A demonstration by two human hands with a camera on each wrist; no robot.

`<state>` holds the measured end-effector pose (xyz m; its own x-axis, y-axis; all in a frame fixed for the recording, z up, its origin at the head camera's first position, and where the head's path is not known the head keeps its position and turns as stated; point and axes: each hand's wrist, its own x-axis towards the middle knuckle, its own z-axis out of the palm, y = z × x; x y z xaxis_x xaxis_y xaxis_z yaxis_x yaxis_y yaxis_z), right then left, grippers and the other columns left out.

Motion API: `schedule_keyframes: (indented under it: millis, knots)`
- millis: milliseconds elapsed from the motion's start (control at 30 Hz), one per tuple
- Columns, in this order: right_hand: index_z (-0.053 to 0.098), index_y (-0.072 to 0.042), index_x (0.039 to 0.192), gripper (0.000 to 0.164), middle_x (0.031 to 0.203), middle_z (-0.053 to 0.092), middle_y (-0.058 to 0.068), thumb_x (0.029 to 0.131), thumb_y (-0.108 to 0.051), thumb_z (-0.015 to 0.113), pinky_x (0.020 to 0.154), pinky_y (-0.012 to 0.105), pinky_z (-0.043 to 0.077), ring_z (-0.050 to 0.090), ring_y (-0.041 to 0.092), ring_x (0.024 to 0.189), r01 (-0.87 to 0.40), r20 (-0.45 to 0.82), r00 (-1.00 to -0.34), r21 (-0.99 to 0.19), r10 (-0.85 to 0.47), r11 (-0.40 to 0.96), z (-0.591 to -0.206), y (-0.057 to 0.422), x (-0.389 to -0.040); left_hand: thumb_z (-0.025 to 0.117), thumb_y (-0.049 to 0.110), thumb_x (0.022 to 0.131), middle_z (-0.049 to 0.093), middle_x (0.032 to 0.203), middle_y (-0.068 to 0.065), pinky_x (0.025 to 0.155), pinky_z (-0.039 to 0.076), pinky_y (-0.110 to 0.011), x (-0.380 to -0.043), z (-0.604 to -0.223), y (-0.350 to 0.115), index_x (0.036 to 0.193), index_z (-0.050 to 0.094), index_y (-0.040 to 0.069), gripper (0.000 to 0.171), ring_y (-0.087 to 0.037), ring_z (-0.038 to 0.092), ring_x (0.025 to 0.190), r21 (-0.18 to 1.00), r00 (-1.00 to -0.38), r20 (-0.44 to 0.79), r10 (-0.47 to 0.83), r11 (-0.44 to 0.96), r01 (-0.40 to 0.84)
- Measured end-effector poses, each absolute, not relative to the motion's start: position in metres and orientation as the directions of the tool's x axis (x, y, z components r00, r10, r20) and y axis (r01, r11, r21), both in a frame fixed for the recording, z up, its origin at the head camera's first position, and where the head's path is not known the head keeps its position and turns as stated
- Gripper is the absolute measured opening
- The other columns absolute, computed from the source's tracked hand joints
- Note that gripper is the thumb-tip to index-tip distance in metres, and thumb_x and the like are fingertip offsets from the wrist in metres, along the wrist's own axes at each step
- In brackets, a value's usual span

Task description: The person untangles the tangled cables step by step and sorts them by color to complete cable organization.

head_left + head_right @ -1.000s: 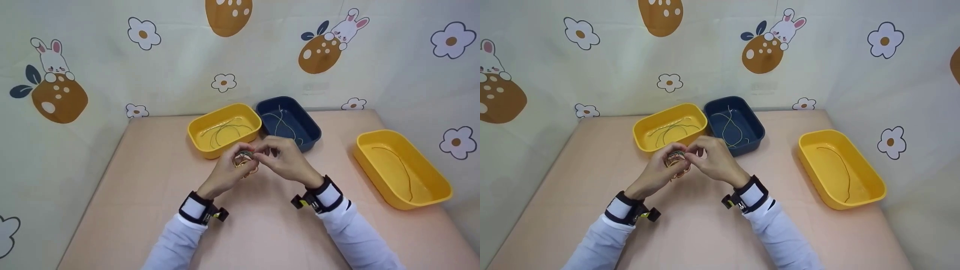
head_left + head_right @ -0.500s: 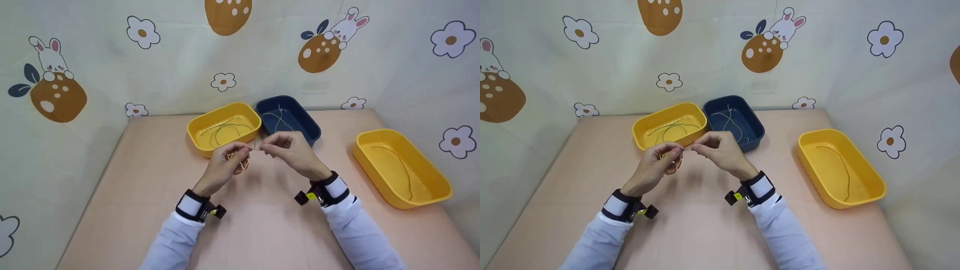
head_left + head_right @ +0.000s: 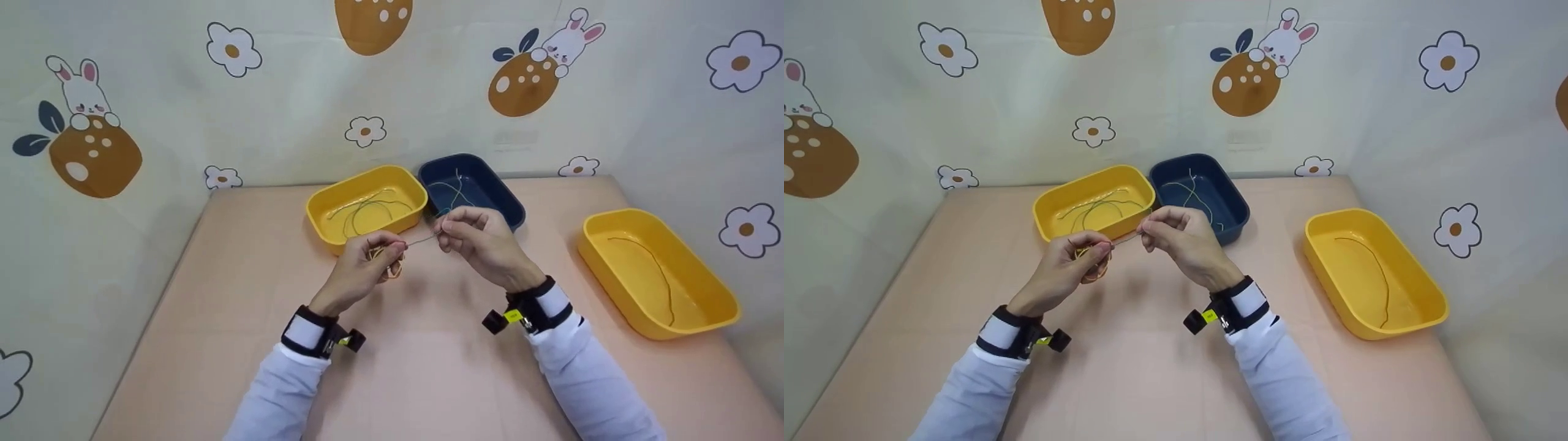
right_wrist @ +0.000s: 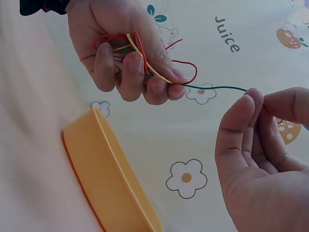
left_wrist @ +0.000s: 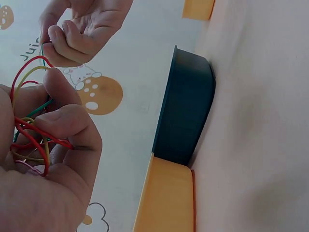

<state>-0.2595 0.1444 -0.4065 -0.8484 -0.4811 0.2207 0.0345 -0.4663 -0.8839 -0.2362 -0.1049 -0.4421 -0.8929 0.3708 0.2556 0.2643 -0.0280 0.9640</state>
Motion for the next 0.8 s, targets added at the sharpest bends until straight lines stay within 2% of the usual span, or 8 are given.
schedule_keyframes:
  millis: [267,433,533,600,733,800]
  knots:
    - [0.065,0.006,0.098,0.013,0.099,0.07,0.015,0.093,-0.005,0.066,0.074,0.027,0.057,0.064,0.02,0.077,0.031,0.216,-0.875,-0.867,-0.433,-0.497,-0.403,0.151,-0.262,0.061,0.023,0.098,0.062,0.085,-0.018,0.052,0.048,-0.022,-0.238,-0.436,-0.115,0.105,0.069,0.007,0.018,-0.032,0.058,0.068,0.959,-0.9,0.259,0.35,0.016,0.282]
    - [0.067,0.004,0.096,0.01,0.098,0.071,0.014,0.093,-0.005,0.066,0.074,0.027,0.056,0.063,0.019,0.076,0.079,0.185,-0.889,-0.839,-0.418,-0.539,-0.405,0.152,-0.264,0.058,0.015,0.1,0.061,0.086,-0.025,0.051,0.046,-0.023,-0.238,-0.434,-0.117,0.105,0.068,0.005,0.015,-0.044,0.055,0.069,0.956,-0.9,0.26,0.349,0.036,0.29]
    - [0.067,0.005,0.096,0.011,0.096,0.07,0.013,0.094,-0.005,0.064,0.074,0.026,0.055,0.061,0.019,0.076,0.098,0.18,-0.898,-0.808,-0.402,-0.581,-0.407,0.153,-0.265,0.057,0.013,0.1,0.06,0.087,-0.027,0.052,0.047,-0.023,-0.239,-0.434,-0.118,0.106,0.067,0.003,0.016,-0.046,0.054,0.071,0.954,-0.899,0.261,0.351,0.051,0.297]
    - [0.066,0.006,0.097,0.011,0.096,0.069,0.013,0.095,-0.004,0.062,0.074,0.026,0.054,0.06,0.019,0.077,0.097,0.186,-0.901,-0.794,-0.391,-0.601,-0.407,0.154,-0.266,0.058,0.016,0.1,0.061,0.087,-0.026,0.052,0.047,-0.023,-0.239,-0.434,-0.119,0.106,0.068,0.004,0.017,-0.045,0.054,0.071,0.954,-0.902,0.26,0.346,0.053,0.295]
    - [0.063,0.005,0.102,0.01,0.099,0.069,0.014,0.096,-0.003,0.061,0.078,0.027,0.057,0.064,0.02,0.082,0.063,0.205,-0.907,-0.798,-0.368,-0.6,-0.405,0.155,-0.265,0.061,0.025,0.098,0.063,0.086,-0.02,0.053,0.048,-0.021,-0.239,-0.431,-0.123,0.105,0.069,0.009,0.02,-0.034,0.057,0.068,0.955,-0.91,0.263,0.321,0.047,0.293]
    - [0.062,0.005,0.104,0.011,0.101,0.068,0.015,0.096,-0.002,0.06,0.081,0.028,0.059,0.067,0.021,0.085,0.04,0.216,-0.912,-0.799,-0.35,-0.6,-0.404,0.155,-0.265,0.062,0.027,0.097,0.063,0.086,-0.018,0.054,0.049,-0.022,-0.24,-0.43,-0.125,0.105,0.07,0.01,0.02,-0.033,0.057,0.069,0.953,-0.91,0.274,0.311,0.038,0.3]
